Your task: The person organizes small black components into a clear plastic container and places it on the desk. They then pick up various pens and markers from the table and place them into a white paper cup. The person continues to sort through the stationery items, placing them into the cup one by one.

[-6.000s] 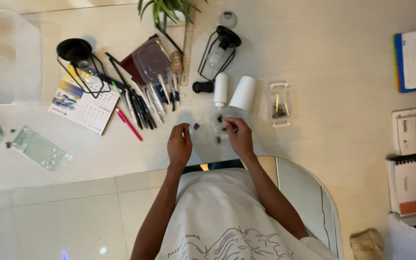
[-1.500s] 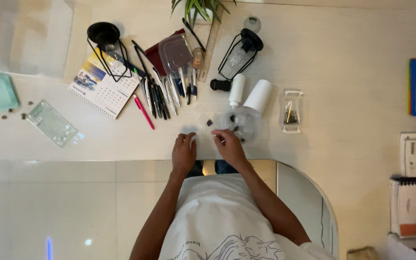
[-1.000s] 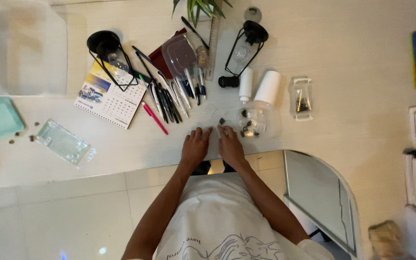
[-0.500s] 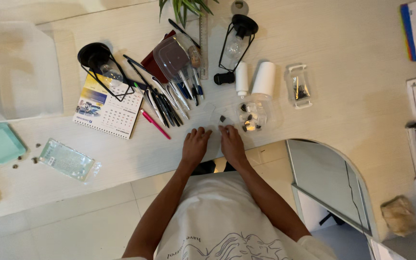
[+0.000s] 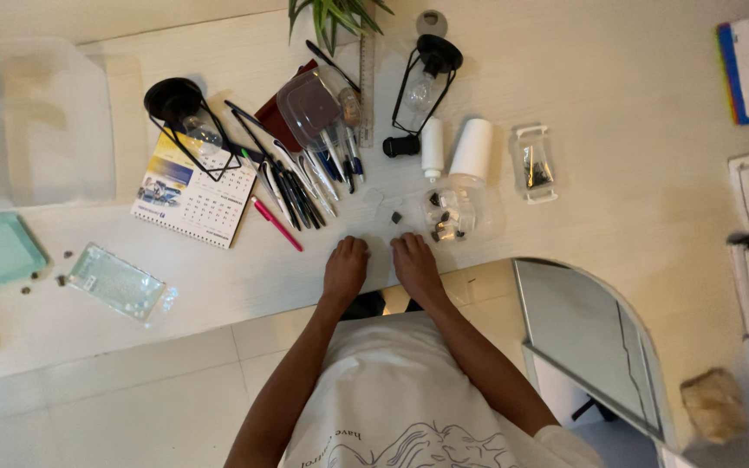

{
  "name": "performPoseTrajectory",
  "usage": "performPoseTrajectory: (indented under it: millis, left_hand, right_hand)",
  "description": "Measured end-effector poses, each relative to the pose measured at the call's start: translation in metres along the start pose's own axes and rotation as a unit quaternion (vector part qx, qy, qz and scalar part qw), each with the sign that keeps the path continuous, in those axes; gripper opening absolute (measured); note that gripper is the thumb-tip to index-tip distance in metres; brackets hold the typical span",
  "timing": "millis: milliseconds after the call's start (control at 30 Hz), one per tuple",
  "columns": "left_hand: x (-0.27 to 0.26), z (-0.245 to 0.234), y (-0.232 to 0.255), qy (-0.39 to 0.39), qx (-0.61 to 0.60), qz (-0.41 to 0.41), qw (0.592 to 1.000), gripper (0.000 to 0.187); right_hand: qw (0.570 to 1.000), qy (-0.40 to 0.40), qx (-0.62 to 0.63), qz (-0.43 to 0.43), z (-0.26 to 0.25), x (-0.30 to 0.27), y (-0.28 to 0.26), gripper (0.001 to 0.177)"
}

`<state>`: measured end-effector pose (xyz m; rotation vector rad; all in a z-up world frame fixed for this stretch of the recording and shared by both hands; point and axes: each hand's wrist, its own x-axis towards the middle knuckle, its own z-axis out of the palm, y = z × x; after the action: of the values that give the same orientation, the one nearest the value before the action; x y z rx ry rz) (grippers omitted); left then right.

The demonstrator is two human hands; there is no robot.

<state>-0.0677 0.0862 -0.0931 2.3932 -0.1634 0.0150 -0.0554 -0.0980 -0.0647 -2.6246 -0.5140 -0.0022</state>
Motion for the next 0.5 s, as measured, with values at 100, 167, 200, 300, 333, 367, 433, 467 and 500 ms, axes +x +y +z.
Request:
performPoseTrajectory:
  millis: [100, 167, 200, 300, 333, 367, 433, 467, 500]
  left_hand:
    - [-0.002, 0.000, 0.010, 0.011, -0.039, -0.042, 0.998, 0.011]
    - [-0.003, -0.002, 0.019, 0.044, -0.056, -0.039, 0.997, 0.009]
    - [-0.004, -0.002, 0.025, 0.060, -0.064, -0.036, 0.995, 0.008]
    - [-0.005, -0.001, 0.047, 0.059, -0.125, -0.163, 0.977, 0.010]
    - [-0.004, 0.000, 0.052, 0.080, -0.126, -0.155, 0.977, 0.012]
    - [-0.003, 0.000, 0.057, 0.101, -0.128, -0.146, 0.976, 0.015]
    - [0.000, 0.003, 0.069, 0.126, -0.143, -0.141, 0.971, 0.017]
    - [0.001, 0.004, 0.075, 0.131, -0.157, -0.145, 0.968, 0.016]
    - [0.003, 0.004, 0.081, 0.138, -0.170, -0.148, 0.965, 0.016]
  right_hand:
    - [1.000, -0.019, 0.006, -0.007, 0.008, -0.002, 0.014, 0.015]
    - [0.999, -0.029, 0.040, -0.014, 0.010, -0.006, 0.022, 0.015]
    - [0.998, -0.034, 0.058, -0.016, 0.009, -0.009, 0.025, 0.016]
    - [0.993, -0.057, 0.105, -0.015, -0.004, -0.015, 0.028, 0.016]
    - [0.990, -0.067, 0.123, -0.016, -0.011, -0.015, 0.027, 0.016]
    - [0.987, -0.078, 0.140, -0.016, -0.019, -0.017, 0.026, 0.015]
    - [0.979, -0.100, 0.176, 0.001, -0.036, -0.019, 0.022, 0.016]
    - [0.974, -0.111, 0.195, 0.017, -0.045, -0.020, 0.021, 0.017]
    - [0.969, -0.122, 0.214, 0.032, -0.053, -0.019, 0.021, 0.018]
